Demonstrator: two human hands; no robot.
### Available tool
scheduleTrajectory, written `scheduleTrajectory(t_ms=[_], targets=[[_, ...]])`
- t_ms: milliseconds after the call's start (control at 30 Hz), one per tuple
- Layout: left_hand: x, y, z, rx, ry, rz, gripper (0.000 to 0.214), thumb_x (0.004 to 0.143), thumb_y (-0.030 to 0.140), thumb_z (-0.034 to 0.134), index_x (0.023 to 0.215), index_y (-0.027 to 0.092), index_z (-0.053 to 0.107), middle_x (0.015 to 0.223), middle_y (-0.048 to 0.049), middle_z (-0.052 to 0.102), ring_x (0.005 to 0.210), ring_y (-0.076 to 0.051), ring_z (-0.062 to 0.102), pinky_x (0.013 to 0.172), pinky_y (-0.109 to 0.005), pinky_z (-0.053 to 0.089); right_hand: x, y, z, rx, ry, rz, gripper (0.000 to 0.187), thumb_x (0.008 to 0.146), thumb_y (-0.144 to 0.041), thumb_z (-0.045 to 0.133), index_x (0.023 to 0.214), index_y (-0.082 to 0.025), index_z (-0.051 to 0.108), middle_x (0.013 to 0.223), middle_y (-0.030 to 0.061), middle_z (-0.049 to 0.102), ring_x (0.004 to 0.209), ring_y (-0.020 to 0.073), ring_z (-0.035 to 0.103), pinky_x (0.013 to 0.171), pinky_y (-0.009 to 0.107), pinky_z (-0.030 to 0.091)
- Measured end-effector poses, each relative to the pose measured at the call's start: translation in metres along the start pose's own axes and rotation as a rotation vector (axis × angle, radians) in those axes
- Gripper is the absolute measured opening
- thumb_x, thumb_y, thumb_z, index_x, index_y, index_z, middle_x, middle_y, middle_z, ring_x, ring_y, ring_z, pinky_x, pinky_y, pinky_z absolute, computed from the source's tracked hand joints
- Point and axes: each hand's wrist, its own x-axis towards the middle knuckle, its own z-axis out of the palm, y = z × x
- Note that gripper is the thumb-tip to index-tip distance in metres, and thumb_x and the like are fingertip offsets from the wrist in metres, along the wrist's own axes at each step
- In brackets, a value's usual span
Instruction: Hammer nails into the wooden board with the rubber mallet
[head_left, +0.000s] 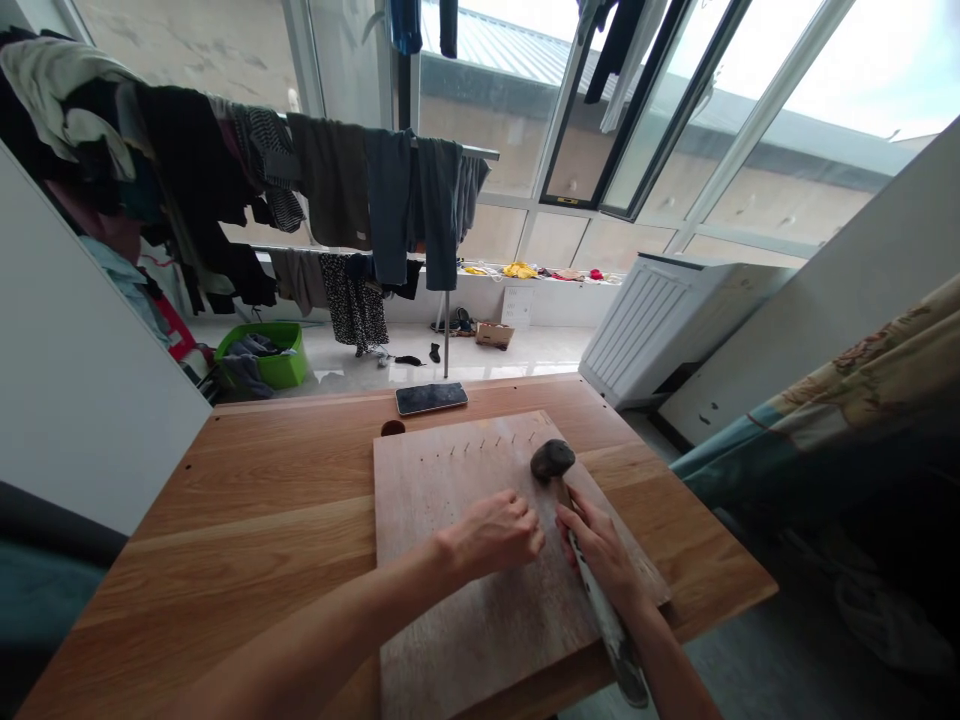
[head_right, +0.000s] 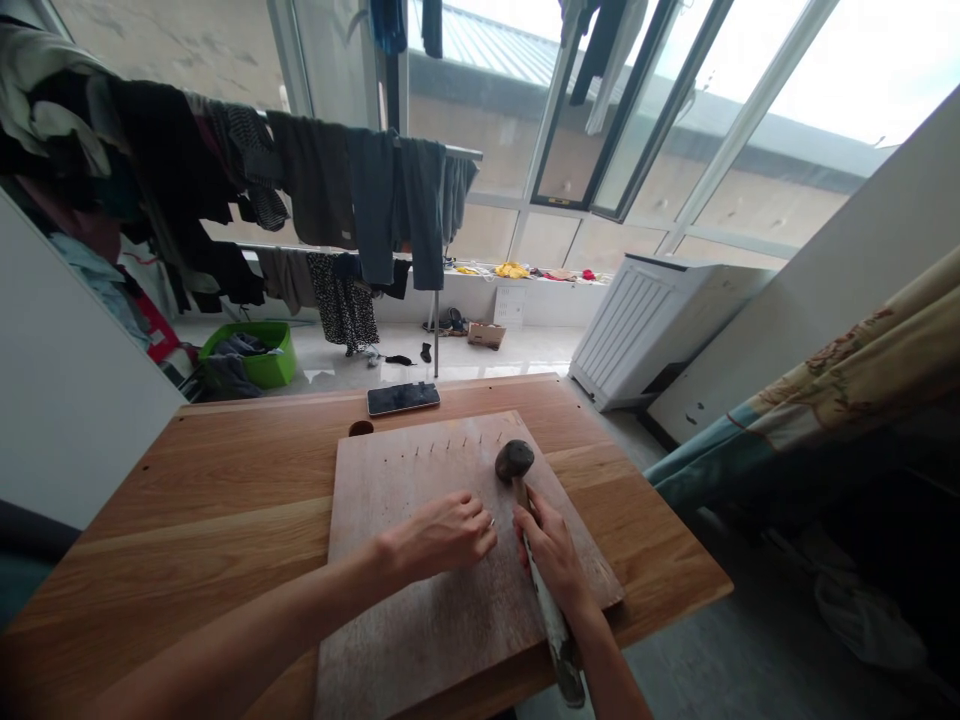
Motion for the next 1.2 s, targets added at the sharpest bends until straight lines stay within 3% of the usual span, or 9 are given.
scheduleTrajectory(t_ms=[133,233,300,400,500,833,1000,1200], targets=[[-0.004,-0.009,-0.008,-0.063,-0.036,-0.050,0.011,0.092,0.011,0.060,0.084,0.016,0.065,0.077,-0.0067,0.069,0.073,-0.020,0.067,0.065,-0.034,0.045,-0.001,-0.003,0.000,0.000,0.006,-0.001,0.031,0.085,-0.054,0.057,0.079,-0.024,0.054,0.051,-0.0057,0.049,0.039,0.0144,0.045,0.038,0.027,0.038],[-0.024,-0.028,-0.012,-0.222,-0.006,-0.219,0.009,0.088,0.010,0.062,0.090,0.018,0.066,0.084,-0.0056,0.070,0.077,-0.020,0.067,0.070,-0.033,0.048,-0.001,-0.004,0.001,0.011,0.007,0.006,0.032,0.084,-0.055,0.057,0.082,-0.023,0.054,0.056,-0.0052,0.051,0.040,0.0140,0.046,0.037,0.026,0.038],[-0.044,-0.046,-0.010,-0.365,0.072,-0.438,0.017,0.084,0.008,0.060,0.093,0.020,0.068,0.087,-0.0043,0.071,0.079,-0.019,0.067,0.073,-0.032,0.050,-0.001,-0.004,0.001,0.010,0.005,0.017,0.033,0.084,-0.056,0.057,0.080,-0.023,0.054,0.054,-0.0057,0.050,0.039,0.0136,0.045,0.036,0.026,0.038],[-0.075,-0.071,0.001,-0.595,0.297,-0.785,0.019,0.082,0.009,0.058,0.092,0.020,0.069,0.087,-0.0023,0.072,0.078,-0.016,0.067,0.076,-0.029,0.052,-0.001,-0.003,0.001,0.011,-0.002,0.031,0.034,0.083,-0.056,0.056,0.079,-0.023,0.054,0.051,-0.0065,0.048,0.039,0.0135,0.044,0.036,0.025,0.038],[-0.095,-0.084,0.012,-0.683,0.458,-0.972,0.012,0.083,0.015,0.059,0.088,0.019,0.068,0.083,-0.0017,0.072,0.074,-0.015,0.067,0.074,-0.028,0.053,0.000,-0.003,0.001,0.018,-0.002,0.046,0.033,0.082,-0.056,0.058,0.080,-0.023,0.056,0.052,-0.0062,0.048,0.039,0.0137,0.045,0.036,0.025,0.038],[-0.100,-0.083,0.019,-0.700,0.380,-1.034,0.011,0.085,0.020,0.061,0.082,0.018,0.071,0.079,-0.0033,0.071,0.070,-0.017,0.065,0.069,-0.027,0.051,-0.005,-0.014,0.011,0.077,-0.021,-0.017,0.034,0.085,-0.054,0.060,0.085,-0.020,0.058,0.055,-0.0057,0.049,0.039,0.0113,0.044,0.036,0.023,0.037],[-0.102,-0.084,0.023,-0.707,0.376,-1.037,0.014,0.085,0.019,0.061,0.084,0.017,0.074,0.087,-0.0056,0.068,0.075,-0.017,0.066,0.075,-0.028,0.052,-0.002,-0.034,0.038,0.171,-0.111,-0.035,0.037,0.088,-0.047,0.059,0.110,-0.017,0.061,0.062,-0.0076,0.048,0.038,0.0087,0.044,0.034,0.020,0.036],[-0.102,-0.085,0.024,-0.705,0.352,-1.052,0.015,0.087,0.020,0.063,0.086,0.017,0.078,0.085,-0.0059,0.068,0.076,-0.018,0.065,0.075,-0.029,0.051,0.014,-0.056,0.080,0.164,-0.256,-0.116,0.040,0.092,-0.038,0.054,0.126,-0.018,0.061,0.065,-0.0079,0.049,0.037,0.0075,0.047,0.032,0.017,0.035]])
